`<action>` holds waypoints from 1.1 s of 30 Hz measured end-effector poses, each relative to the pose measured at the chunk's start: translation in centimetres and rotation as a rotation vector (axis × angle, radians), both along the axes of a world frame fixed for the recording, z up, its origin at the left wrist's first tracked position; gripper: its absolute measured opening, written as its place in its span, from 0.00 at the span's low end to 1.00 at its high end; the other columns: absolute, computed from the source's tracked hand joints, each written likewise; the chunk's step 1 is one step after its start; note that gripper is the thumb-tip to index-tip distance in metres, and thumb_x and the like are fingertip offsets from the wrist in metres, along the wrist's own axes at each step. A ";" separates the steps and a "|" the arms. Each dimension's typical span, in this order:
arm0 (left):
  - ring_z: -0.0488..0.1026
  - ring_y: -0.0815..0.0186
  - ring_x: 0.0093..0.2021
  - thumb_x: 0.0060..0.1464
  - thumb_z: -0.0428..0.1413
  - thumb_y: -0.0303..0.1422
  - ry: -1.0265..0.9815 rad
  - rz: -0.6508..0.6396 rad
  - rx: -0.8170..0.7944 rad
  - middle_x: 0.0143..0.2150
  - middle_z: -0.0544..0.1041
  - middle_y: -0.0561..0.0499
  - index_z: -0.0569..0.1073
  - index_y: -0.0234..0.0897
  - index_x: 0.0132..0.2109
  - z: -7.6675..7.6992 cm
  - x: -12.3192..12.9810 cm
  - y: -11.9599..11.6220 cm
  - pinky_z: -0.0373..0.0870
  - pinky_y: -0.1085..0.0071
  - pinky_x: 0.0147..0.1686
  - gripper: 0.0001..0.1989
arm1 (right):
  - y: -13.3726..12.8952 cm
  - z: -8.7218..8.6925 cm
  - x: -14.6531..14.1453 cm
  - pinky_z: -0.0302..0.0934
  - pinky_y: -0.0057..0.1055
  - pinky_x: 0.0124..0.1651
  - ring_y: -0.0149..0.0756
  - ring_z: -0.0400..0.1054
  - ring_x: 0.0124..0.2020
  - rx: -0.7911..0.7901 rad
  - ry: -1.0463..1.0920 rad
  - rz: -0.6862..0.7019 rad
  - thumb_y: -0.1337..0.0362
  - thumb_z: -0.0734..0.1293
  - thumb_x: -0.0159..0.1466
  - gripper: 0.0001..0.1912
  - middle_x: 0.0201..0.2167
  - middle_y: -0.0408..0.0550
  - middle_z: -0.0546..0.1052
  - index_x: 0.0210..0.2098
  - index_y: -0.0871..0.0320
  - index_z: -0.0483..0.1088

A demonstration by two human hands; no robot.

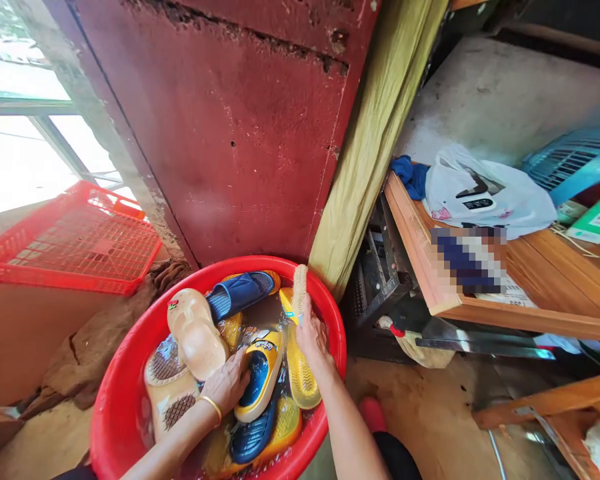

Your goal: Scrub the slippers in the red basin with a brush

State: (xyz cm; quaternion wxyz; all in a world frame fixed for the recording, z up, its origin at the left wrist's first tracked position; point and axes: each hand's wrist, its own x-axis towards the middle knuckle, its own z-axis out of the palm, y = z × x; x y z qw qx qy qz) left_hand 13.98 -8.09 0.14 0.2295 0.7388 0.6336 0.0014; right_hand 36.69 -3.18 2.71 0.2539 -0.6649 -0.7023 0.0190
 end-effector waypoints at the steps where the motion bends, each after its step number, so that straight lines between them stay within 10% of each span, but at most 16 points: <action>1: 0.72 0.54 0.62 0.63 0.43 0.29 -0.002 0.002 -0.002 0.63 0.73 0.31 0.58 0.24 0.68 0.1 0.0 0.0 0.66 0.63 0.60 0.28 | -0.1 0.6 0.2 0.71 0.35 0.36 0.44 0.78 0.35 -0.014 -0.019 -0.049 0.70 0.60 0.67 0.41 0.42 0.57 0.82 0.75 0.59 0.41; 8: 0.79 0.50 0.53 0.60 0.45 0.28 -0.039 -0.023 0.006 0.52 0.80 0.32 0.48 0.28 0.74 2.1 0.5 -0.9 0.71 0.58 0.50 0.36 | -2.4 3.8 2.4 0.71 0.36 0.40 0.46 0.79 0.40 0.063 0.031 -0.055 0.64 0.60 0.68 0.38 0.50 0.59 0.80 0.74 0.60 0.44; 22: 0.81 0.43 0.46 0.58 0.45 0.24 0.113 -0.018 -0.030 0.43 0.81 0.29 0.69 0.28 0.56 3.2 -0.8 0.2 0.74 0.52 0.43 0.20 | -1.0 -3.2 1.5 0.70 0.44 0.49 0.55 0.73 0.56 -0.081 -0.178 -0.032 0.63 0.65 0.68 0.47 0.64 0.72 0.67 0.75 0.61 0.31; 33: 0.81 0.49 0.47 0.60 0.43 0.24 0.061 -0.129 0.026 0.45 0.83 0.37 0.49 0.41 0.74 4.2 -0.2 -0.6 0.74 0.58 0.43 0.36 | 0.3 -0.5 1.3 0.64 0.43 0.54 0.54 0.71 0.57 -0.411 0.187 -0.254 0.51 0.70 0.59 0.50 0.60 0.64 0.71 0.73 0.60 0.46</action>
